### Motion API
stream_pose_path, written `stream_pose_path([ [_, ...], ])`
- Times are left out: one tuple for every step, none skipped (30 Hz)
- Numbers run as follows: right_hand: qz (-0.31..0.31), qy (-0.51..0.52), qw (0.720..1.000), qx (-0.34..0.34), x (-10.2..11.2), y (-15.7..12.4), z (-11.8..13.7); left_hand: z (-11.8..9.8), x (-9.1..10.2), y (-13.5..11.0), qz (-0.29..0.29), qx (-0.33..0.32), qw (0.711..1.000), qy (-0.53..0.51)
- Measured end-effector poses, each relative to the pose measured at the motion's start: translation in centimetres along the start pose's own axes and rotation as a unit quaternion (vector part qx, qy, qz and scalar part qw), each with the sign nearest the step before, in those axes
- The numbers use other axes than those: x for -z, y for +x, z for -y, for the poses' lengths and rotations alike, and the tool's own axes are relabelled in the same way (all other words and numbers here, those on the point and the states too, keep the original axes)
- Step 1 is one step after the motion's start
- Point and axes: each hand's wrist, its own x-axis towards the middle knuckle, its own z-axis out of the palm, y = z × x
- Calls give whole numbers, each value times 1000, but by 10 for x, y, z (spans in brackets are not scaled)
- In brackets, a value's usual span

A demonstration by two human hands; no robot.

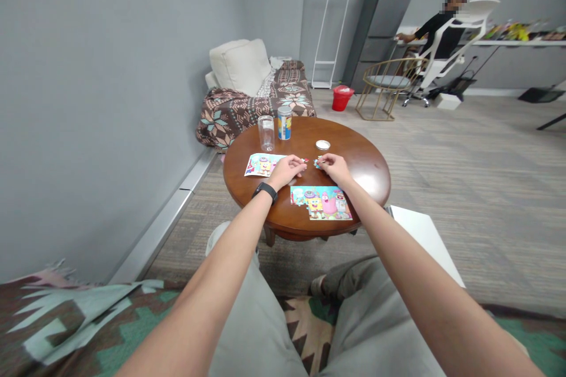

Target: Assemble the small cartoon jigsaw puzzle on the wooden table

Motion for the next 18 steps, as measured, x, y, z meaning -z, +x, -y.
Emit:
stream_pose_path([
  [-4,6,1000,-3,0,0,0,1,0,0,3,-3,1000,-5],
  [-11,20,1000,-10,-1,0,1,2,1,1,4,-6,1000,-9],
  [-16,37,999,-19,-1,-1,1,2,1,1,7,-8,1000,-11],
  [-16,53,998,-27,-2,-1,2,3,1,2,8,-9,1000,-9],
  [-15,66,997,-34,-3,-1,3,4,2,2,9,-9,1000,-5],
  [-15,75,996,-39,-3,-1,3,5,2,2,10,-8,1000,0],
  [-17,78,996,-40,-4,-1,3,5,2,2,9,-7,1000,6],
  [-19,74,996,-37,-4,-1,2,6,3,3,8,-6,1000,11],
  [-22,65,997,-31,-3,0,0,6,3,3,5,-7,1000,14],
  [-24,54,998,-24,-3,0,-2,7,3,3,2,-9,1000,14],
  [-27,43,999,-18,-2,1,-4,7,3,3,-1,-12,1000,12],
  [-31,32,999,-11,-2,2,-6,8,3,4,-2,-15,1000,8],
  [-35,22,999,-5,-1,2,-7,8,2,4,0,-17,1000,3],
  [-40,13,999,1,0,3,-8,9,2,4,3,-18,1000,-2],
  [-44,6,999,9,0,3,-8,9,3,5,6,-16,1000,-4],
  [-47,0,999,17,0,3,-8,9,3,5,8,-13,1000,-2],
  [-48,-3,999,24,1,2,-7,9,3,5,7,-11,1000,2],
  [-46,-3,999,29,1,2,-5,9,3,5,4,-9,1000,8],
])
